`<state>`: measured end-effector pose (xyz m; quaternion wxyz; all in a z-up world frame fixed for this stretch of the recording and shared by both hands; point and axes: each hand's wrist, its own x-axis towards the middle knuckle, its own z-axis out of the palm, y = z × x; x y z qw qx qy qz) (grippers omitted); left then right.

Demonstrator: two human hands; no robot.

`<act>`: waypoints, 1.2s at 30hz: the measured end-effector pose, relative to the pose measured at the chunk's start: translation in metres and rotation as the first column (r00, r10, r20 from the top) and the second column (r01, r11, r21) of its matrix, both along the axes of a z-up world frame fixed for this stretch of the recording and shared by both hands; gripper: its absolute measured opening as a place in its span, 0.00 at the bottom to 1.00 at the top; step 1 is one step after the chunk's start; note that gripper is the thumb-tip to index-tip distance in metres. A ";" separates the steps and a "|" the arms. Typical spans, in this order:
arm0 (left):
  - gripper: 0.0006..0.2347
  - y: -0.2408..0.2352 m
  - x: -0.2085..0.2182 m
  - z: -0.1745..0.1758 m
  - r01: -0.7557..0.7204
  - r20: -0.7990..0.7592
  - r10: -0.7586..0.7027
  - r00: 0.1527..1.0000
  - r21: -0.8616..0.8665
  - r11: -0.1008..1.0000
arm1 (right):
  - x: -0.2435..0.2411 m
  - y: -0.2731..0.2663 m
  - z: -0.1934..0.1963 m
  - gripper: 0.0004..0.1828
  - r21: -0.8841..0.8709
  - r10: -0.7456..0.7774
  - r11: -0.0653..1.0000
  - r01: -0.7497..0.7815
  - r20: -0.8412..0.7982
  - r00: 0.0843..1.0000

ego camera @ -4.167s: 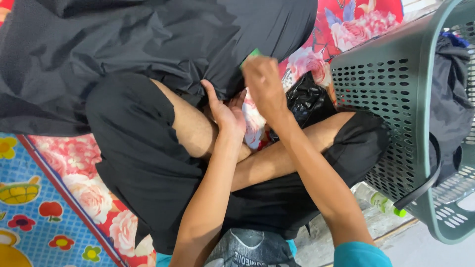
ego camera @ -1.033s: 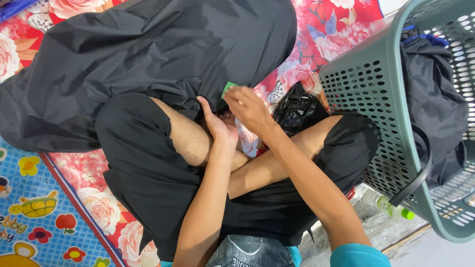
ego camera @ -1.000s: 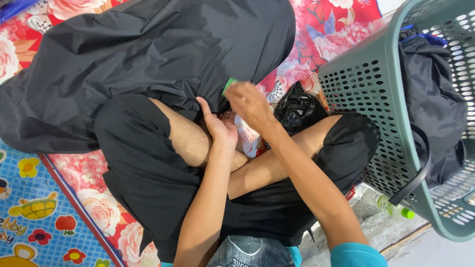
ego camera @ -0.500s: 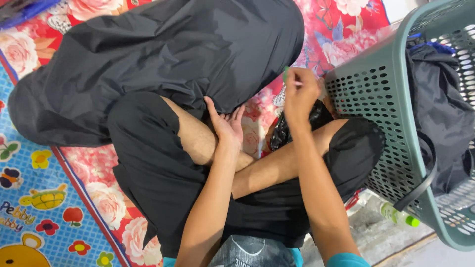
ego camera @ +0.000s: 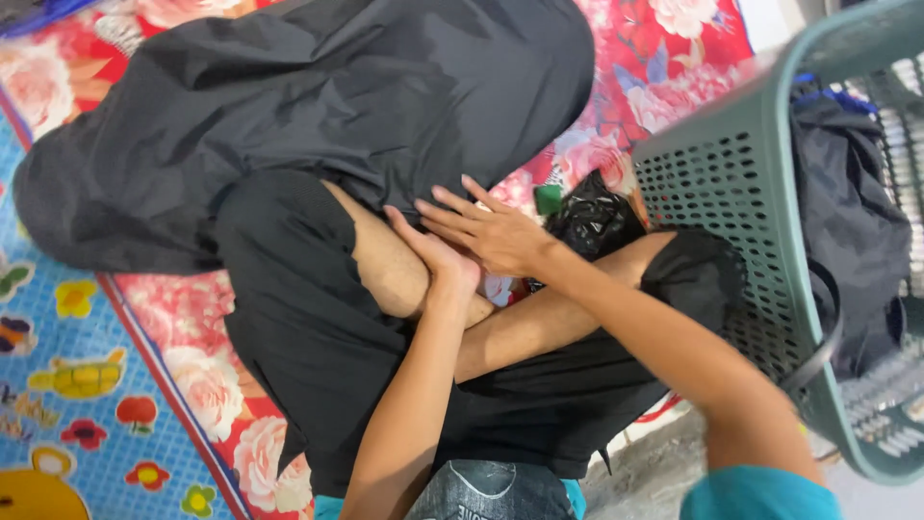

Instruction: The person sits cross-legged on a mat and uses a green sponge to scrub the surface of a black garment resting on their lap. They repeatedly rub the fabric with the sponge and smooth it with their hand throughout the video.

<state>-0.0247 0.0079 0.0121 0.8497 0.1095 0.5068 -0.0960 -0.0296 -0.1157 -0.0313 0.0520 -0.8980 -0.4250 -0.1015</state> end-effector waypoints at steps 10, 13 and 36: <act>0.32 0.003 0.006 0.034 -0.053 0.008 0.053 0.999 0.034 0.998 | 0.017 0.014 0.045 0.29 0.296 -0.072 0.950 0.096 -0.092 0.993; 0.34 0.010 0.011 0.049 -0.040 -0.002 0.040 0.999 0.016 0.999 | 0.010 0.003 0.023 0.17 0.459 0.110 0.874 0.160 -0.508 0.854; 0.42 0.004 0.007 -0.010 -0.054 0.077 0.054 0.996 -0.006 0.999 | 0.068 -0.074 0.028 0.16 0.343 0.357 0.010 0.939 -0.879 0.317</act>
